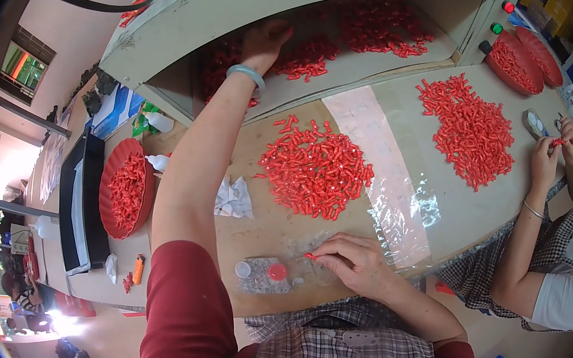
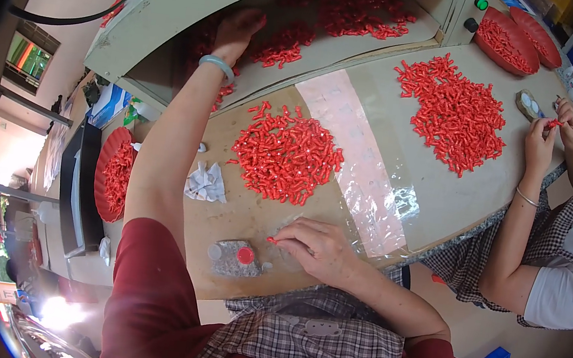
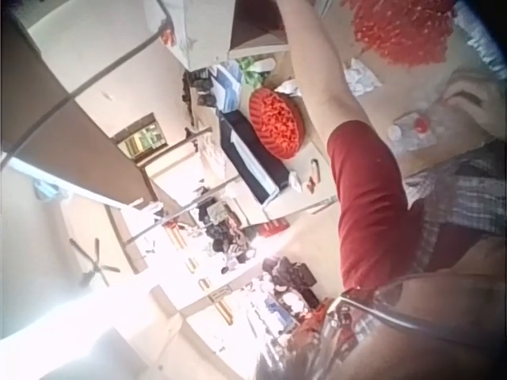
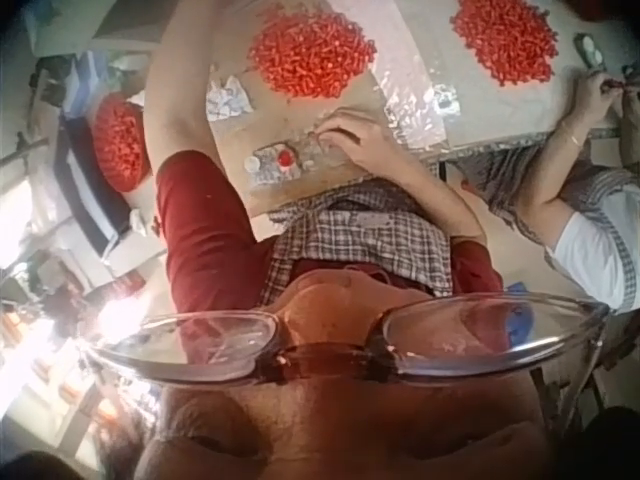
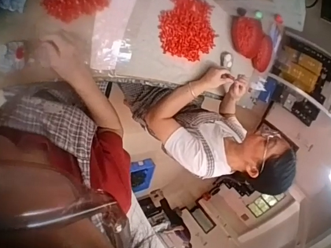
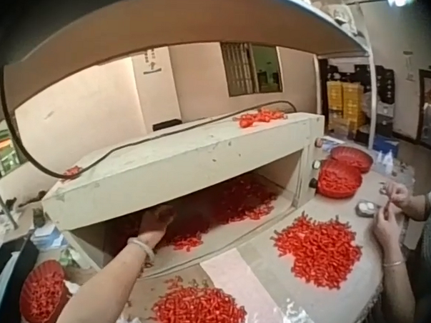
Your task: The person assembles small red plastic toy components by applying glue from a container with a glue brush.
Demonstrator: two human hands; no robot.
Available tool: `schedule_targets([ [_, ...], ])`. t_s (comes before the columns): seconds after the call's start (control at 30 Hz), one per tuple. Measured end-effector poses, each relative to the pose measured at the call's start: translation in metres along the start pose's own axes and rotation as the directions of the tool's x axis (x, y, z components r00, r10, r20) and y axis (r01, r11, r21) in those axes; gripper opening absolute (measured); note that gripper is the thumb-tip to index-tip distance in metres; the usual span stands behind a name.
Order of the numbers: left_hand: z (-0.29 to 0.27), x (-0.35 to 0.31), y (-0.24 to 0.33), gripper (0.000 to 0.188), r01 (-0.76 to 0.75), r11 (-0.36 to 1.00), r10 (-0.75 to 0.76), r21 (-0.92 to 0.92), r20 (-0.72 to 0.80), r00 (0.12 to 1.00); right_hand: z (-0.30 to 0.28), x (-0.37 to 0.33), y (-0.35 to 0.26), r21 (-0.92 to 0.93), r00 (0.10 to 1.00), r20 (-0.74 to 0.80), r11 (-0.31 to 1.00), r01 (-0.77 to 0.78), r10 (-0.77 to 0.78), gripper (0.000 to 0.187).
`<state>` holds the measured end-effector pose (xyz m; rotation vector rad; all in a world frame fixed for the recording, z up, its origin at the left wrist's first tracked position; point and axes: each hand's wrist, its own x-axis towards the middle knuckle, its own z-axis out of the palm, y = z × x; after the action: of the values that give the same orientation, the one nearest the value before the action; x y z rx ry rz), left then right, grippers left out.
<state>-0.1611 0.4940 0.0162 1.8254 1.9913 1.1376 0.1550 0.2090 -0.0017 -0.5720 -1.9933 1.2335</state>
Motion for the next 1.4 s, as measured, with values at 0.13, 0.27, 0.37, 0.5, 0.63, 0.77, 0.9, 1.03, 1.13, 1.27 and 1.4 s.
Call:
schedule_targets([
  [0.13, -0.045, -0.072, 0.074, 0.033, 0.261, 0.761, -0.14, -0.595, 0.241, 0.96, -0.005, -0.003, -0.002, 0.084, 0.995, -0.039, 0.992, -0.09, 0.093, 0.008],
  [0.27, -0.085, -0.157, 0.114, 0.032, 0.388, 0.362, 0.035, -0.847, 0.429, 0.903, -0.009, -0.005, 0.0, 0.337, 0.96, -0.054, 0.91, -0.242, 0.275, 0.007],
  [0.37, -0.112, -0.221, 0.141, 0.035, 0.454, 0.213, 0.043, -0.865, 0.472, 0.88, -0.011, -0.006, -0.002, 0.529, 0.933, -0.05, 0.802, -0.277, 0.355, 0.007],
  [0.5, -0.13, -0.295, 0.149, 0.039, 0.523, 0.075, 0.0, -0.849, 0.524, 0.851, -0.008, -0.009, -0.018, 0.653, 0.945, -0.016, 0.719, -0.237, 0.326, 0.009],
  [0.63, -0.136, -0.356, 0.15, 0.04, 0.573, 0.014, -0.133, -0.819, 0.566, 0.813, 0.002, -0.015, -0.033, 0.698, 0.955, 0.04, 0.676, -0.237, 0.294, 0.01],
  [0.77, -0.139, -0.395, 0.146, 0.04, 0.583, -0.073, -0.191, -0.81, 0.585, 0.789, 0.015, -0.02, -0.036, 0.706, 0.947, 0.105, 0.648, -0.287, 0.305, 0.011],
  [0.9, -0.136, -0.43, 0.135, 0.039, 0.539, -0.125, -0.2, -0.833, 0.553, 0.809, 0.024, -0.025, -0.037, 0.659, 0.944, 0.133, 0.685, -0.311, 0.301, 0.012],
  [1.03, -0.131, -0.461, 0.131, 0.037, 0.474, -0.111, -0.267, -0.873, 0.486, 0.832, 0.031, -0.025, -0.041, 0.534, 0.939, 0.155, 0.773, -0.342, 0.307, 0.012],
  [1.13, -0.132, -0.48, 0.132, 0.036, 0.464, -0.129, -0.313, -0.877, 0.48, 0.82, 0.032, -0.022, -0.038, 0.419, 0.938, 0.173, 0.84, -0.345, 0.3, 0.012],
  [1.27, -0.131, -0.493, 0.133, 0.035, 0.465, -0.116, -0.331, -0.878, 0.475, 0.815, 0.029, -0.014, -0.033, 0.257, 0.938, 0.179, 0.907, -0.335, 0.296, 0.01],
  [1.4, -0.126, -0.499, 0.128, 0.035, 0.452, -0.106, -0.385, -0.886, 0.456, 0.803, 0.026, -0.003, -0.041, -0.062, 0.976, 0.189, 0.994, -0.095, 0.105, 0.008],
])
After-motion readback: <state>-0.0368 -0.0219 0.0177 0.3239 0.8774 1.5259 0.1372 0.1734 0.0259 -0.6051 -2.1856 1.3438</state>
